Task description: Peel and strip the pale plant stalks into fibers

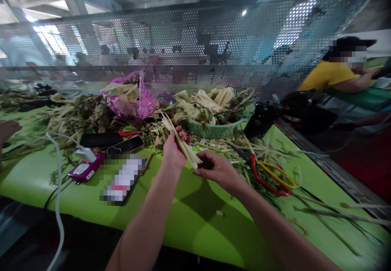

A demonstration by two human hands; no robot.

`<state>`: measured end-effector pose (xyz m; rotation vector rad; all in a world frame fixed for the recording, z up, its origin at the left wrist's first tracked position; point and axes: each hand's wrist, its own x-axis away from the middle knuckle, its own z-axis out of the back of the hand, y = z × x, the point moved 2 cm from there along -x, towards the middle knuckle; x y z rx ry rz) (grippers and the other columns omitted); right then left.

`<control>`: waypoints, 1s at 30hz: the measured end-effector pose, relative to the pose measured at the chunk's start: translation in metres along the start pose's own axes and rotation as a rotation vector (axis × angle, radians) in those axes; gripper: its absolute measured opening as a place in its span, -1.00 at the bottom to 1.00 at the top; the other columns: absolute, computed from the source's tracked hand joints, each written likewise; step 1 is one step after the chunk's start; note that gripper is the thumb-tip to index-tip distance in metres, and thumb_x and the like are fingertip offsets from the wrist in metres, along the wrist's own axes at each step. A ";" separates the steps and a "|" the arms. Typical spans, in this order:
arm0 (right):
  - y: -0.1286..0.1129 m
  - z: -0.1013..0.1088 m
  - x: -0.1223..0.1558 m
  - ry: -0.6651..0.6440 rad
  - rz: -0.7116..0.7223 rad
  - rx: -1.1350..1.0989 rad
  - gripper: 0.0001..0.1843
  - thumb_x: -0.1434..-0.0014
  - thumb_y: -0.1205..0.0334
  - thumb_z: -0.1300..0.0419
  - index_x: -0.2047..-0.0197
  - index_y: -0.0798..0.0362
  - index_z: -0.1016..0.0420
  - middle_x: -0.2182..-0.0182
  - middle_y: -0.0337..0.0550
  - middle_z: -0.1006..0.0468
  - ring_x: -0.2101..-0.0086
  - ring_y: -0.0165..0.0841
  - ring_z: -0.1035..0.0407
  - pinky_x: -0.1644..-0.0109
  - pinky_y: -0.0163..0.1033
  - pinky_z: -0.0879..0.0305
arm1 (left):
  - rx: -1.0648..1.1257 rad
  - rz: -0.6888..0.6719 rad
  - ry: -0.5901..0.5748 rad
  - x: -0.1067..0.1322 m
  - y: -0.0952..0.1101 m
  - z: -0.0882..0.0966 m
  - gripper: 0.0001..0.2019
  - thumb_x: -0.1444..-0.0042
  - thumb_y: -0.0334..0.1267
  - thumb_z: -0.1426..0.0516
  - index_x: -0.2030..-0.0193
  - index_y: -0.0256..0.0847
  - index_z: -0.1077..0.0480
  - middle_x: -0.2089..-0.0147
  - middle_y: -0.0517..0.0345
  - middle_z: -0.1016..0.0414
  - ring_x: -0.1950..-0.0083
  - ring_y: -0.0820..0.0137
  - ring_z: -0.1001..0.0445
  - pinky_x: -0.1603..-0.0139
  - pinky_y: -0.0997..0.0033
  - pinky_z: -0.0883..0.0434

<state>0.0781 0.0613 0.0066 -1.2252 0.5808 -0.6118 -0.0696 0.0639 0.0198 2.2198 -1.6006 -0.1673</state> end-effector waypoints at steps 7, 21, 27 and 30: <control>-0.003 0.004 0.000 0.008 0.005 0.080 -0.71 -0.09 0.03 -0.23 0.25 0.08 -0.38 0.41 -0.22 -0.41 0.40 -0.40 -0.27 0.34 -0.32 -0.18 | 0.026 -0.014 -0.018 -0.002 0.003 0.002 -0.75 -0.28 -0.25 0.11 0.32 -0.26 -0.32 0.59 0.31 -0.17 0.61 0.60 -0.18 0.40 0.54 -0.33; 0.003 0.009 -0.001 0.154 0.032 0.279 -0.91 -0.05 0.30 -0.13 0.36 0.06 -0.45 0.46 -0.21 -0.48 0.42 -0.38 -0.34 0.31 -0.27 -0.23 | -0.318 -0.036 -0.124 0.003 -0.002 0.001 -0.79 -0.22 -0.19 0.00 0.35 -0.26 -0.30 0.64 0.39 0.02 0.67 0.63 0.08 0.64 0.59 0.06; -0.012 0.031 0.002 0.395 0.101 -0.044 -0.65 -0.09 0.07 -0.20 0.07 0.04 -0.41 0.33 -0.17 -0.49 0.34 -0.36 -0.34 0.31 -0.28 -0.23 | -0.897 0.174 -0.374 0.022 -0.020 -0.006 -0.67 -0.10 0.02 -0.10 0.39 -0.26 -0.31 0.63 0.38 0.02 0.64 0.63 0.12 0.62 0.57 0.16; -0.014 0.039 0.002 0.362 0.126 -0.194 -0.64 -0.08 0.06 -0.23 0.08 0.04 -0.43 0.36 -0.20 -0.48 0.40 -0.40 -0.31 0.32 -0.28 -0.21 | -1.040 0.227 -0.466 0.031 -0.027 -0.010 -0.67 -0.10 0.01 -0.09 0.41 -0.26 -0.30 0.57 0.32 -0.07 0.59 0.62 0.04 0.59 0.56 0.12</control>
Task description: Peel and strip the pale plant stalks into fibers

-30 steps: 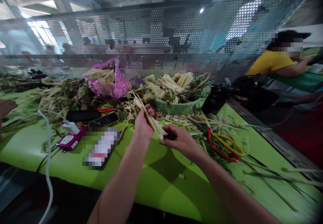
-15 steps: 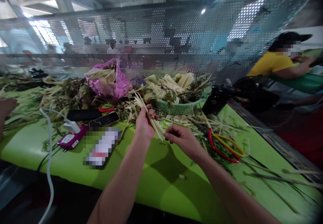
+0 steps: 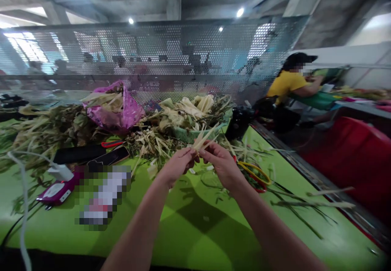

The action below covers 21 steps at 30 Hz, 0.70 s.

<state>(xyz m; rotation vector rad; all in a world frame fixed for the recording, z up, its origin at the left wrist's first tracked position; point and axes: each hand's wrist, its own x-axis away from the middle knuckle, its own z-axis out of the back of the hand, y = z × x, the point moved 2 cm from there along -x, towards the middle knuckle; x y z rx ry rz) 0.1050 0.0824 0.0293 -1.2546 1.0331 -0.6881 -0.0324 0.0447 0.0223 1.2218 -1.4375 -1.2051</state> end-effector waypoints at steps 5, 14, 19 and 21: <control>0.002 0.005 0.000 0.065 -0.029 -0.094 -0.71 0.04 0.06 -0.33 0.34 0.06 -0.43 0.55 -0.29 -0.41 0.52 -0.45 -0.25 0.39 -0.28 -0.18 | -0.135 0.000 -0.105 0.005 0.005 -0.008 -0.64 -0.13 0.04 -0.05 0.31 -0.27 -0.35 0.47 0.24 -0.20 0.52 0.57 -0.04 0.51 0.54 -0.03; -0.001 0.011 -0.004 0.136 0.039 0.034 -0.69 0.09 0.01 -0.35 0.41 0.07 -0.46 0.53 -0.25 -0.44 0.51 -0.44 -0.28 0.45 -0.30 -0.17 | -0.464 -0.276 -0.059 -0.005 -0.001 -0.003 -0.71 -0.20 -0.07 0.01 0.28 -0.23 -0.39 0.34 0.13 -0.36 0.33 0.44 -0.24 0.32 0.47 -0.24; -0.010 0.032 0.001 0.074 0.014 0.367 -0.72 -0.04 0.04 -0.25 0.24 0.04 -0.48 0.39 -0.19 -0.52 0.40 -0.38 -0.35 0.34 -0.28 -0.24 | -0.219 -0.253 0.128 -0.007 0.000 0.012 -0.75 -0.17 -0.13 -0.04 0.44 -0.22 -0.32 0.54 0.26 -0.18 0.52 0.54 -0.11 0.53 0.54 -0.06; -0.015 0.038 0.011 -0.069 -0.003 0.677 -0.80 -0.08 0.08 -0.21 0.32 0.04 -0.52 0.42 -0.19 -0.53 0.40 -0.35 -0.37 0.32 -0.26 -0.22 | -0.105 -0.258 0.174 -0.007 0.002 0.016 -0.75 -0.16 -0.14 -0.05 0.45 -0.23 -0.31 0.57 0.27 -0.15 0.55 0.57 -0.09 0.55 0.57 -0.04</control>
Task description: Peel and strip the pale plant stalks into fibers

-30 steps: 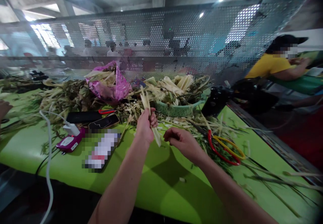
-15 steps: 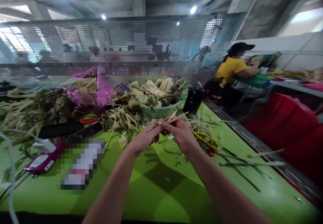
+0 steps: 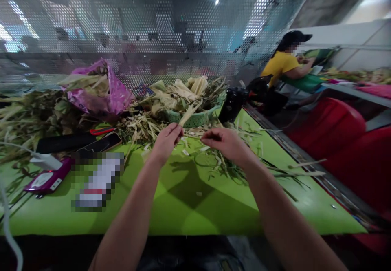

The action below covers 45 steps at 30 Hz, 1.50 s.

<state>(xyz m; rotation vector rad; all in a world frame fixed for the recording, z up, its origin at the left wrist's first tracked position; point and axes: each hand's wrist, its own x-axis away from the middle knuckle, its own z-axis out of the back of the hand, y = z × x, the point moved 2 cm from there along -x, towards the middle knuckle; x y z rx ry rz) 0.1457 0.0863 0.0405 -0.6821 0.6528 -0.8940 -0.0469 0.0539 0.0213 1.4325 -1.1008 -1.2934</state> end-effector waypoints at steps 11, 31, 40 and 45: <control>0.016 -0.010 0.038 -0.286 0.000 0.742 -0.86 0.00 0.37 -0.13 0.36 0.04 -0.51 0.23 -0.09 -0.51 0.32 -0.29 -0.40 0.38 -0.29 -0.09 | 0.091 0.082 -0.161 0.008 0.006 -0.009 -0.75 -0.16 -0.15 -0.06 0.45 -0.25 -0.33 0.51 0.19 -0.32 0.54 0.58 -0.18 0.56 0.61 -0.13; 0.010 0.002 0.029 -0.308 -0.132 0.366 -0.91 0.02 0.34 -0.14 0.39 0.08 -0.46 0.38 -0.15 -0.48 0.39 -0.38 -0.34 0.30 -0.30 -0.20 | 0.178 0.159 -0.268 0.008 -0.005 -0.019 -0.77 -0.14 -0.16 -0.09 0.44 -0.25 -0.38 0.33 0.03 -0.52 0.61 0.60 -0.15 0.61 0.59 -0.15; -0.022 0.023 0.024 -0.073 -0.243 -0.421 -0.76 0.05 0.20 -0.28 0.29 0.07 -0.38 0.52 -0.28 -0.47 0.69 -0.61 -0.01 0.66 -0.40 0.19 | 0.238 0.237 -0.456 0.016 -0.010 -0.036 -0.79 -0.15 -0.15 -0.08 0.38 -0.26 -0.35 0.35 0.09 -0.48 0.62 0.63 -0.17 0.63 0.63 -0.16; -0.037 0.030 0.022 0.025 -0.190 -0.479 -0.74 0.09 0.19 -0.33 0.32 0.08 -0.40 0.51 -0.24 -0.48 0.67 -0.60 -0.05 0.67 -0.39 0.15 | 0.344 0.242 -0.463 0.015 -0.002 -0.031 -0.77 -0.18 -0.15 -0.05 0.40 -0.25 -0.30 0.48 0.18 -0.38 0.64 0.61 -0.15 0.65 0.62 -0.14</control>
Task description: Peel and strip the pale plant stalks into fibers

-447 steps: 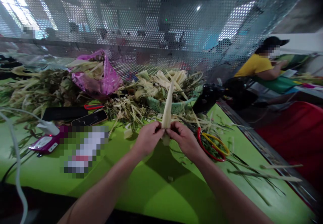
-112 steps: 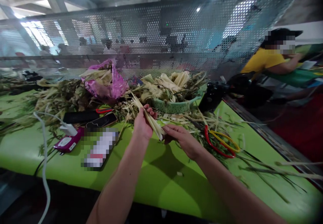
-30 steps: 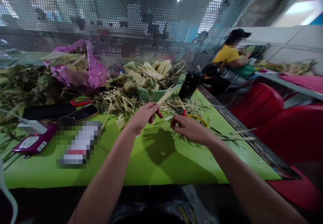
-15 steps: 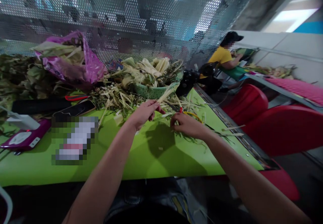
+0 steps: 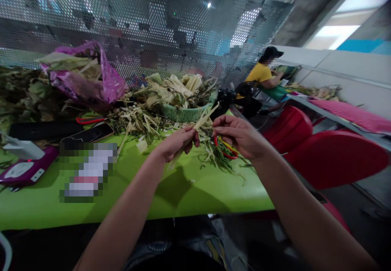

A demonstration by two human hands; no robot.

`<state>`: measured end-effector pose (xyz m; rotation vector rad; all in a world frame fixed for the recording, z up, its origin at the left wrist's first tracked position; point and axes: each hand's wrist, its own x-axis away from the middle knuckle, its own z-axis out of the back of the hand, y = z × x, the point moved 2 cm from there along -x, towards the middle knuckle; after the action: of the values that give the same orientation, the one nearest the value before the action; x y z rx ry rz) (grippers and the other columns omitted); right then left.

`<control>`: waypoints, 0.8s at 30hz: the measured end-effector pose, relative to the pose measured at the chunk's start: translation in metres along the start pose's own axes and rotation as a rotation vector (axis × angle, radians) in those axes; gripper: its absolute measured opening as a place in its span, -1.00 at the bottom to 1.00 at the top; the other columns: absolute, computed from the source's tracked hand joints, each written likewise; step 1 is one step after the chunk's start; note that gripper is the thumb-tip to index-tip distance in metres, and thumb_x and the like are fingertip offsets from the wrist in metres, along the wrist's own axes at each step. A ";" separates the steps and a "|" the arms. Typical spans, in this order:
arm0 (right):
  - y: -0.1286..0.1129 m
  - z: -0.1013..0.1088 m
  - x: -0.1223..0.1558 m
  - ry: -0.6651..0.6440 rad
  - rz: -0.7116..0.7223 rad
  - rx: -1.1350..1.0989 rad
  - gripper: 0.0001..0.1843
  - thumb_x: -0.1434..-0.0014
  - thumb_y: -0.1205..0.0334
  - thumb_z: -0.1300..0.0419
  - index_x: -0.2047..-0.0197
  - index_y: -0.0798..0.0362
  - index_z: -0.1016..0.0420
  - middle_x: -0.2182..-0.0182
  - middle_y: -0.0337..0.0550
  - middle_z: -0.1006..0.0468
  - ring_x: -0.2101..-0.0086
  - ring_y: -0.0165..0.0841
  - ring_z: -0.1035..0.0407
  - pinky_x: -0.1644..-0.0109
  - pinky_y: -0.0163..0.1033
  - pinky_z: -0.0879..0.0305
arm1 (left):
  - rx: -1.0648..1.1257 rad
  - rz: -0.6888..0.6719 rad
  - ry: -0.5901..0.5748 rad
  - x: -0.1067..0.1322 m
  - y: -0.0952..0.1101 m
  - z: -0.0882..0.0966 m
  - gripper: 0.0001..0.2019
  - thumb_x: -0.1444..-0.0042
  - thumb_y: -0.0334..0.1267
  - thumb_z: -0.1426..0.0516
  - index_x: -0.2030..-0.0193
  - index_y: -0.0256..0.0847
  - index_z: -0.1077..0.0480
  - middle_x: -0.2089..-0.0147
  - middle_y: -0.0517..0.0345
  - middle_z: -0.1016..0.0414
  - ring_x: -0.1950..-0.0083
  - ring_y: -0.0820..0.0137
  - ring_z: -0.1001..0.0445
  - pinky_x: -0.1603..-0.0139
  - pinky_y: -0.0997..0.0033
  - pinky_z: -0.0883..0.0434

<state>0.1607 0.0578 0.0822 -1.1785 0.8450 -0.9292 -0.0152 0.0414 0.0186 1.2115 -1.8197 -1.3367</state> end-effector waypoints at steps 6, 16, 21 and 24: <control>-0.019 -0.007 0.003 -0.038 0.057 0.050 -0.80 0.02 0.20 -0.30 0.30 0.06 -0.44 0.49 -0.22 -0.51 0.66 -0.60 -0.06 0.65 -0.39 0.15 | 0.095 -0.102 0.045 0.003 0.006 0.000 -0.81 -0.17 -0.18 -0.07 0.39 -0.23 -0.29 0.40 0.16 -0.41 0.63 0.62 -0.17 0.60 0.57 -0.19; -0.037 -0.010 -0.007 0.048 0.166 0.012 -0.82 0.01 0.24 -0.28 0.29 0.07 -0.45 0.53 -0.25 -0.41 0.65 -0.59 -0.07 0.65 -0.40 0.11 | 0.210 -0.122 -0.051 0.010 0.014 0.004 -0.80 -0.16 -0.15 -0.08 0.38 -0.24 -0.28 0.47 0.21 -0.31 0.59 0.60 -0.20 0.57 0.57 -0.17; -0.037 0.012 -0.008 0.213 0.263 -0.036 -0.87 0.03 0.32 -0.25 0.33 0.06 -0.47 0.58 -0.29 -0.29 0.61 -0.54 -0.08 0.64 -0.39 0.11 | 0.272 -0.169 0.038 0.008 0.017 0.021 -0.80 -0.15 -0.19 -0.08 0.41 -0.26 -0.26 0.50 0.26 -0.20 0.61 0.64 -0.12 0.60 0.62 -0.10; -0.030 0.025 -0.008 0.303 0.262 -0.003 -0.86 0.06 0.33 -0.25 0.34 0.07 -0.48 0.60 -0.29 -0.28 0.61 -0.53 -0.10 0.64 -0.40 0.10 | 0.311 -0.166 0.079 0.006 0.015 0.028 -0.80 -0.15 -0.17 -0.08 0.40 -0.26 -0.27 0.51 0.27 -0.20 0.62 0.65 -0.11 0.61 0.63 -0.09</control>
<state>0.1756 0.0711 0.1169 -0.9137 1.2137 -0.8999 -0.0459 0.0494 0.0234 1.5839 -1.9556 -1.0993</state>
